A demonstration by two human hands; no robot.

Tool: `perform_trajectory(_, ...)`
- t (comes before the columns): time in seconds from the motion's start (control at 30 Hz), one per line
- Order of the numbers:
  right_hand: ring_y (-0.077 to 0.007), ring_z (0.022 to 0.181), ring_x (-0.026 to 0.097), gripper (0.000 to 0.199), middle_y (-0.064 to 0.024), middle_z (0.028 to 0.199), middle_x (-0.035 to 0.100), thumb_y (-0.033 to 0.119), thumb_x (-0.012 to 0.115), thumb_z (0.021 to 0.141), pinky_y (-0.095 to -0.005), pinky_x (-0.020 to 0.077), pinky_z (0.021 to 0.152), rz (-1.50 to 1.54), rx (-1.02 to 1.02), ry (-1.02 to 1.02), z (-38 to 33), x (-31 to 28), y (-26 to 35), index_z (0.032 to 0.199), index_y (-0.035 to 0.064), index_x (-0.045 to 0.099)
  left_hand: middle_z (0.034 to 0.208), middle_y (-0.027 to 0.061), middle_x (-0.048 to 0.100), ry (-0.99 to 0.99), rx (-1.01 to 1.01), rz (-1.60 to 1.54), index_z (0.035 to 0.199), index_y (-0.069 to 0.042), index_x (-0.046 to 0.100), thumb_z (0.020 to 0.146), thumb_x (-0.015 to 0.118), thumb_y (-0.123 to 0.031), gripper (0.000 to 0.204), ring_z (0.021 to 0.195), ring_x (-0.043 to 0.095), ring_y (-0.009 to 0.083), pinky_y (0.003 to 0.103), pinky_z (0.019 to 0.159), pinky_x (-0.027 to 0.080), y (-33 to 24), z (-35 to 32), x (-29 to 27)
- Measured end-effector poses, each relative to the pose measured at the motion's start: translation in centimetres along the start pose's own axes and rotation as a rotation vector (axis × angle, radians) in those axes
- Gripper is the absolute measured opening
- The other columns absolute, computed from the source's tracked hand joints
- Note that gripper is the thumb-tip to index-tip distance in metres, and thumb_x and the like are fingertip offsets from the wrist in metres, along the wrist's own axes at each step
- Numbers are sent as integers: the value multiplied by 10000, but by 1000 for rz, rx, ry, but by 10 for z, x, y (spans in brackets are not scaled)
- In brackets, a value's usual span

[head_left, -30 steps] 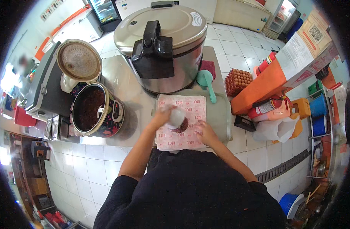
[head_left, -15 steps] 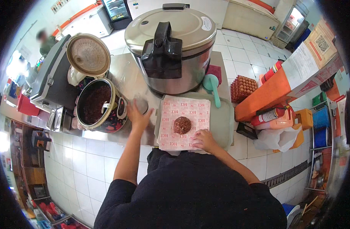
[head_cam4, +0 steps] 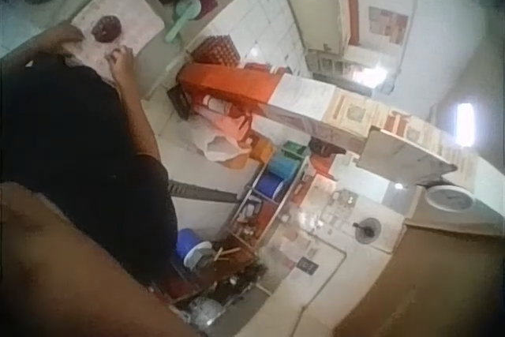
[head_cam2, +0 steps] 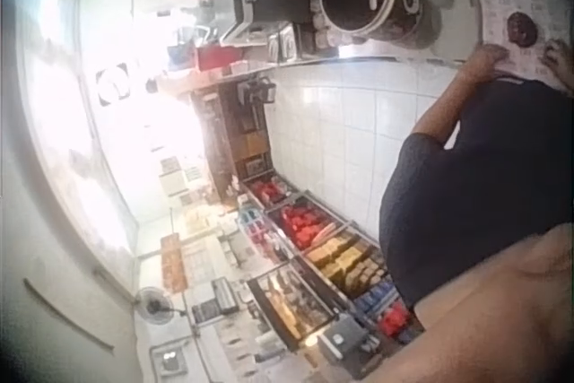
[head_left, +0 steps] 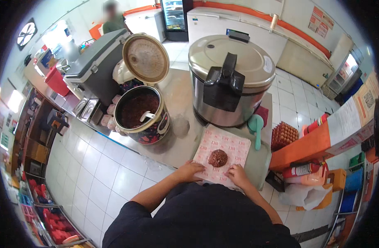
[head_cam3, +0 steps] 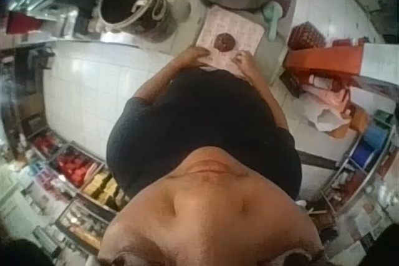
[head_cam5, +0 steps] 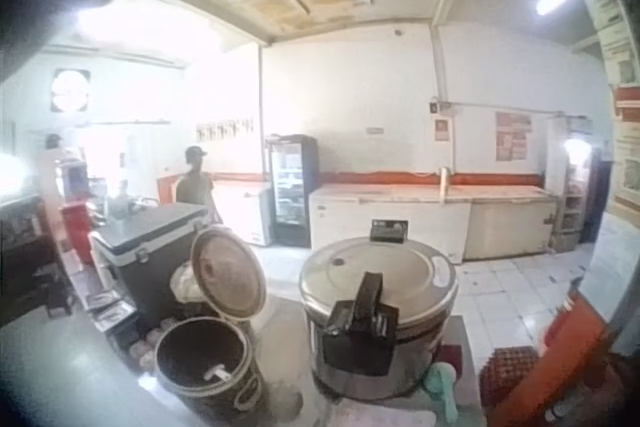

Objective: The recorder is scooping cooked red rice from a large rice cooker into a small plastic cup and then wrapping the portion in paper.

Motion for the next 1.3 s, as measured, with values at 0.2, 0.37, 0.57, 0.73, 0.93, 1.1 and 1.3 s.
perform_trajectory(0.2,-282,857,589,380,-96,889,627,450,680,706,-380,469,734,-81,36,118,1,-4,10,864,104,688,930,152,635,-45,39,-272,972,-52,642,851,545,-217,226,878,593,314,427,811,446,5,8,-7)
perform_trajectory(0.37,-288,859,594,310,-117,898,631,369,627,773,-393,469,749,20,4,194,-3,-11,32,892,87,674,846,185,628,-1,-25,-270,953,-56,649,857,524,-199,213,790,590,353,420,754,457,13,13,-9)
perform_trajectory(0.57,-307,767,600,248,-119,826,636,307,593,804,-398,469,683,-23,175,283,-7,-10,19,849,74,666,868,154,643,97,-34,-141,979,-72,663,823,550,-202,232,794,612,336,390,735,483,15,24,-10)
perform_trajectory(0.73,-275,709,608,366,-123,732,622,420,679,714,-391,455,618,116,292,349,10,-9,18,727,61,611,877,150,658,109,-181,-186,918,-65,685,810,598,-289,263,832,638,293,360,751,496,1,25,-21)
perform_trajectory(0.93,-262,664,602,401,-130,674,604,437,689,709,-383,435,582,60,327,275,15,-5,12,701,51,582,753,175,641,3,-209,-60,910,-76,687,819,595,-314,271,720,621,339,414,654,491,0,32,-22)
perform_trajectory(1.1,-271,680,594,348,-126,714,608,385,667,749,-378,441,607,372,297,281,17,1,7,796,43,627,712,184,625,-8,-178,-69,871,-96,699,818,590,-287,226,691,620,340,417,643,490,16,30,-13)
perform_trajectory(1.3,-246,721,625,273,-98,762,650,325,671,750,-356,462,643,231,85,337,17,9,0,823,63,665,743,163,644,51,-263,-99,843,-103,711,775,637,-313,233,681,631,312,383,663,504,14,32,-16)
Point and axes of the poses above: each hand's wrist, its own z-axis towards the middle knuckle, its own x-axis out of the palm, y = z × x, the point moved 6 cm from there along z, towards the middle knuckle
